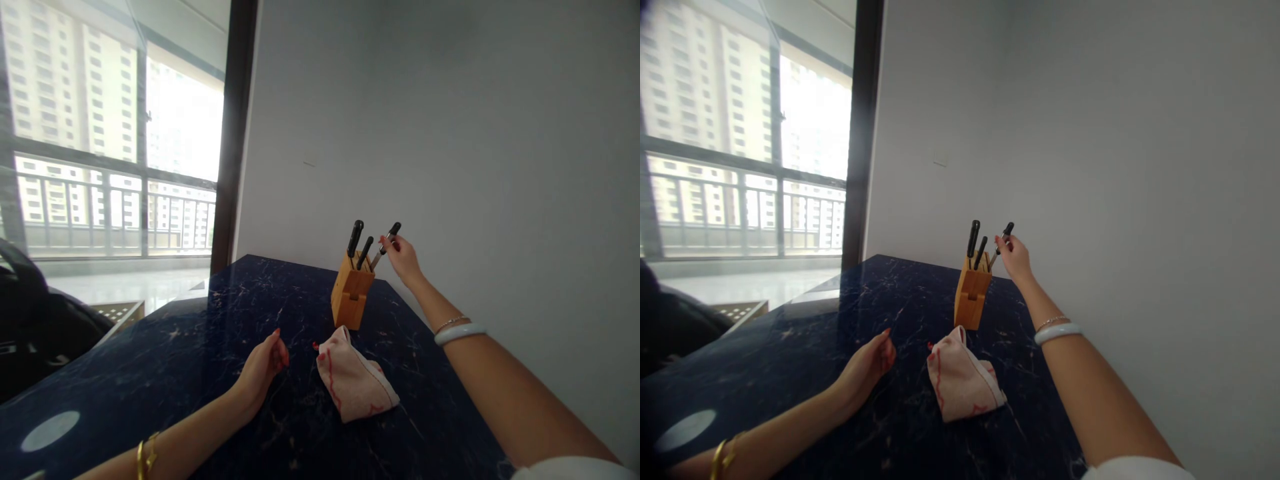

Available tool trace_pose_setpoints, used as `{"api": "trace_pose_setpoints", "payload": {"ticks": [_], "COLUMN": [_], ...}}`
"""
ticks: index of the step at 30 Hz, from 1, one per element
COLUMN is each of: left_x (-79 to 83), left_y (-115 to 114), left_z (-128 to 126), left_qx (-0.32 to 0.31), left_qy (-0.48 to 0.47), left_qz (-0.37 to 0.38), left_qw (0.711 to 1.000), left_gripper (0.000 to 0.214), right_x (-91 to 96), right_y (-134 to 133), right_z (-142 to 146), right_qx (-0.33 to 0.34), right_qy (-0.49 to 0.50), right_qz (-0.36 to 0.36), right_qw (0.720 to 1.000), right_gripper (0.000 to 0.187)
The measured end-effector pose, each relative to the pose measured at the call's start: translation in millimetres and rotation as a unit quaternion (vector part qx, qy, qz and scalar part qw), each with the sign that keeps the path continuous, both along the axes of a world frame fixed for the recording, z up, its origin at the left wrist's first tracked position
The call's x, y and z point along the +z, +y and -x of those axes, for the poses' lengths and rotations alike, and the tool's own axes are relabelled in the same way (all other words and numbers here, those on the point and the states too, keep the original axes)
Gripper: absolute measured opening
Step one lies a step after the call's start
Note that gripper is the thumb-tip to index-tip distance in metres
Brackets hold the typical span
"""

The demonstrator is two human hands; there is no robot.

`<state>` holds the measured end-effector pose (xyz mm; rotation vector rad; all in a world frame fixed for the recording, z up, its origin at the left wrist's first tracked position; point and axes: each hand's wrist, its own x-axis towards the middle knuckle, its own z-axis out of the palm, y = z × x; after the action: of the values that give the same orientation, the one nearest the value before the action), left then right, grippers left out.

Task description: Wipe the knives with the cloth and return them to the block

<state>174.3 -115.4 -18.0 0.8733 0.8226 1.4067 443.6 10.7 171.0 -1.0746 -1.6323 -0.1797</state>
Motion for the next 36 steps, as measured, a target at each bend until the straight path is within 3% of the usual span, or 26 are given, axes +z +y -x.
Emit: {"api": "trace_pose_setpoints", "payload": {"ticks": [3, 6, 8, 10, 13, 15, 19, 24, 27, 30, 33, 36], "left_x": [0.9, 2.1, 2.5, 2.5, 2.4, 2.6, 3.4, 7.9, 13.2, 17.8, 18.6, 15.9], "left_y": [1, 2, 3, 3, 1, -2, -7, -7, -8, -9, -11, -11], "left_z": [1, 2, 3, 3, 2, 1, -1, 1, 4, 2, -2, -7], "left_qx": [-0.003, -0.007, -0.006, -0.001, 0.01, 0.016, 0.01, -0.031, -0.078, -0.141, -0.196, -0.212], "left_qy": [-0.008, -0.027, -0.047, -0.065, -0.078, -0.081, -0.081, -0.08, -0.07, -0.023, 0.042, 0.084], "left_qz": [0.013, 0.043, 0.064, 0.079, 0.086, 0.088, 0.092, 0.093, 0.096, 0.077, 0.033, 0.007], "left_qw": [1.0, 0.999, 0.997, 0.995, 0.993, 0.993, 0.992, 0.992, 0.99, 0.987, 0.979, 0.974], "left_gripper": [0.039, 0.035, 0.031, 0.028, 0.029, 0.031, 0.033, 0.04, 0.047, 0.055, 0.061, 0.06], "right_x": [43.0, 84.5, 99.1, 97.9, 69.5, 41.6, -12.5, -68.4, -98.3, -121.5, -134.9, -140.7], "right_y": [-17, -46, -69, -90, -115, -127, -141, -141, -136, -133, -131, -133], "right_z": [2, 5, 13, 25, 51, 70, 96, 104, 101, 96, 92, 89], "right_qx": [-0.056, -0.137, -0.105, -0.021, 0.12, 0.177, 0.243, 0.317, 0.331, 0.31, 0.289, 0.27], "right_qy": [0.04, 0.107, 0.128, 0.138, 0.163, 0.171, 0.197, 0.13, 0.083, 0.018, -0.032, -0.11], "right_qz": [-0.073, -0.263, -0.345, -0.371, -0.375, -0.335, -0.206, -0.044, 0.032, 0.061, 0.066, 0.079], "right_qw": [0.995, 0.949, 0.924, 0.918, 0.904, 0.91, 0.927, 0.938, 0.939, 0.949, 0.954, 0.953], "right_gripper": [0.037, 0.034, 0.031, 0.024, 0.013, 0.012, 0.014, 0.012, 0.019, 0.029, 0.034, 0.034]}}
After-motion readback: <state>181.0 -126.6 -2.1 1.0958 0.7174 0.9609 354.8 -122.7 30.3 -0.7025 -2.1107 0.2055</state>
